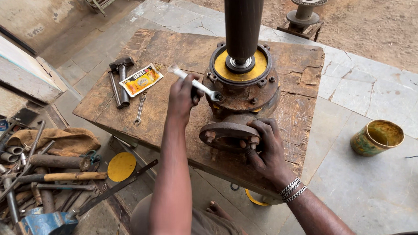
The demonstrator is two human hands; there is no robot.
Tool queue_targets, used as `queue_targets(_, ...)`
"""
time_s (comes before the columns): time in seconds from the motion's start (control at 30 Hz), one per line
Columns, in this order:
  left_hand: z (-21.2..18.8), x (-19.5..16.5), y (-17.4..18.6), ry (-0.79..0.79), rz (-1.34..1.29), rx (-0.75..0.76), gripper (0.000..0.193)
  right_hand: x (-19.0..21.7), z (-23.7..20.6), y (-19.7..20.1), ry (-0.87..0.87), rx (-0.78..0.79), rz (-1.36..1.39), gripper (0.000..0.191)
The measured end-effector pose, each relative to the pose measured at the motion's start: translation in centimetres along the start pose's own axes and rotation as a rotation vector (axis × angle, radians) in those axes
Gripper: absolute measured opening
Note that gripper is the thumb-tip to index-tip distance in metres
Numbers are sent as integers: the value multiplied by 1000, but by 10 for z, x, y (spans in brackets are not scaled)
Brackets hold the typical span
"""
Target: The person tightens bolts on a pump/motor housing mounted on a wooden workbench, using a spanner wrench by hand while steadying the housing with the other hand. They reposition around the housing to reach different bolts and occasionally set the wrench down and pick up another one.
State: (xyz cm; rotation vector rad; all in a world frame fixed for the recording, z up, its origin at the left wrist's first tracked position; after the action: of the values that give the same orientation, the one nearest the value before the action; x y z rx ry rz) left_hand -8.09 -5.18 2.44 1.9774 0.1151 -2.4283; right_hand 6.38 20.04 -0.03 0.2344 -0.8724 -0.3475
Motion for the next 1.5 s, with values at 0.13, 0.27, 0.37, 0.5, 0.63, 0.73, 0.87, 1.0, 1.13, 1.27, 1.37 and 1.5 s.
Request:
queue_targets(0.13, 25, -2, -2, -5, -46, -150, 23, 4, 0, 0, -20, 11, 3, 42)
queue_targets(0.27, -16, -14, -7, -180, -169, -417, 22, 5, 0, -1, -7, -6, -3, 42)
queue_targets(0.37, -75, -28, -15, -269, -145, -392, 22, 3, 0, -2, -6, -12, -3, 42)
queue_targets(0.5, -136, -44, -38, -412, -20, -293, 20, 1, -1, -3, -26, -13, -28, 44)
queue_targets(0.63, -155, -55, -61, -558, 129, -266, 20, 3, -2, -2, 5, -22, -25, 45)
queue_targets(0.73, -156, -58, -69, -494, 250, -268, 18, 3, -1, -1, -26, -18, 12, 42)
queue_targets(0.87, -159, -63, -76, -698, 722, -314, 16, 2, -1, 0, -24, -21, 14, 44)
queue_targets(1.0, -160, -62, -81, -740, 866, -361, 18, 1, -1, 0, -21, -9, 9, 45)
queue_targets(1.13, -159, -62, -84, -785, 978, -368, 22, -2, -2, 0, -56, 17, 27, 45)
queue_targets(1.27, -159, -62, -85, -779, 1019, -380, 20, -3, -2, 0, -52, 11, 23, 42)
queue_targets(1.37, -160, -62, -86, -787, 1050, -404, 20, -4, -3, 0, -52, 14, 26, 41)
queue_targets(1.5, -159, -59, -87, -769, 1082, -412, 18, -6, -3, -1, -38, 10, 28, 40)
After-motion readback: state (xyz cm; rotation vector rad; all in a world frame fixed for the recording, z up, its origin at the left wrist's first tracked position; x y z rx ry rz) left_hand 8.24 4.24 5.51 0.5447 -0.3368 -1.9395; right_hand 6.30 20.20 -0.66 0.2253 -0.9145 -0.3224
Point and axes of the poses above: each hand's wrist, its own z-axis towards the middle knuckle, its own y-axis out of the back of the hand, x = y × z, the point moved 2 cm from there along z, towards the middle knuckle, and after that the axes turned 6 degrees about -y, right-handed, at the moved point
